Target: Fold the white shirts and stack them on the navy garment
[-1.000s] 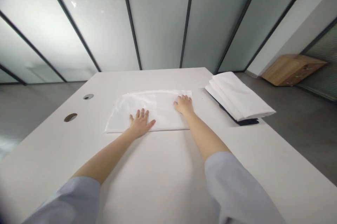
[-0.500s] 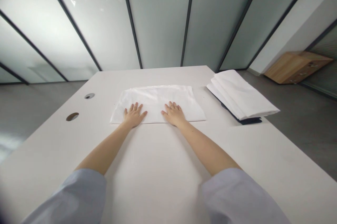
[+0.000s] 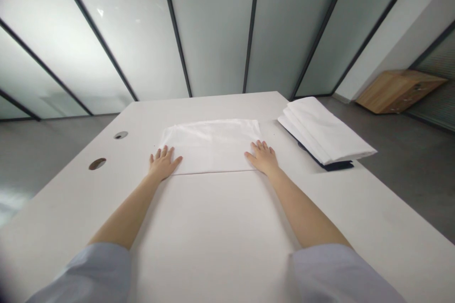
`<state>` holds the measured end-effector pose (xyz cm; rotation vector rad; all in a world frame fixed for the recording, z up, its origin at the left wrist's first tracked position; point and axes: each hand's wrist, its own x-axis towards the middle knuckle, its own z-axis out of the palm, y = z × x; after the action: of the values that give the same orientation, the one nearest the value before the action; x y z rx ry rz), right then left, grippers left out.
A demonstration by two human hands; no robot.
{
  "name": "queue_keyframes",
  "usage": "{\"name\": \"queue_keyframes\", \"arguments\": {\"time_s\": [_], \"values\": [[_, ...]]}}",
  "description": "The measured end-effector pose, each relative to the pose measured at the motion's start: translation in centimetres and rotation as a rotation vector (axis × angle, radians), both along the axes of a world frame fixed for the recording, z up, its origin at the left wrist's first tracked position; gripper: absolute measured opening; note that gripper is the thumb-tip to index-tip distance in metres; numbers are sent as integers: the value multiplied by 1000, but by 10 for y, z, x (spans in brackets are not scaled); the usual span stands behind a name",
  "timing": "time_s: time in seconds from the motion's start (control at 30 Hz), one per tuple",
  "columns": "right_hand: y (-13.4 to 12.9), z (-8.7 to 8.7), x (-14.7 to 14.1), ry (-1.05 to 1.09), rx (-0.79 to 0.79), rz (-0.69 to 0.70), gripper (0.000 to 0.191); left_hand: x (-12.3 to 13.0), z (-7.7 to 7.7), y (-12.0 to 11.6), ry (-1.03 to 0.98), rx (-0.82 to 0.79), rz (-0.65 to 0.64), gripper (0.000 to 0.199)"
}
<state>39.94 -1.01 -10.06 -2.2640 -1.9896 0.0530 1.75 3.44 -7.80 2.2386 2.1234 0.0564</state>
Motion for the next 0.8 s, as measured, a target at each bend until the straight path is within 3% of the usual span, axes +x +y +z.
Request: {"name": "queue_keyframes", "arguments": {"time_s": [0.2,0.4,0.47,0.63,0.8], "values": [[-4,3,-3,-34,104,41,55,-1,1,-2,15,67,-52,69],[-12,10,-22,89,173,426,50,-1,2,-3,10,37,-234,56],[-13,11,-26,115,142,481,48,0,3,-3,16,1,-229,57],[-19,17,-34,122,128,470,50,2,3,-4,30,-30,-201,58],[-29,24,-50,151,164,617,49,8,5,-3,21,-45,-156,59]]}}
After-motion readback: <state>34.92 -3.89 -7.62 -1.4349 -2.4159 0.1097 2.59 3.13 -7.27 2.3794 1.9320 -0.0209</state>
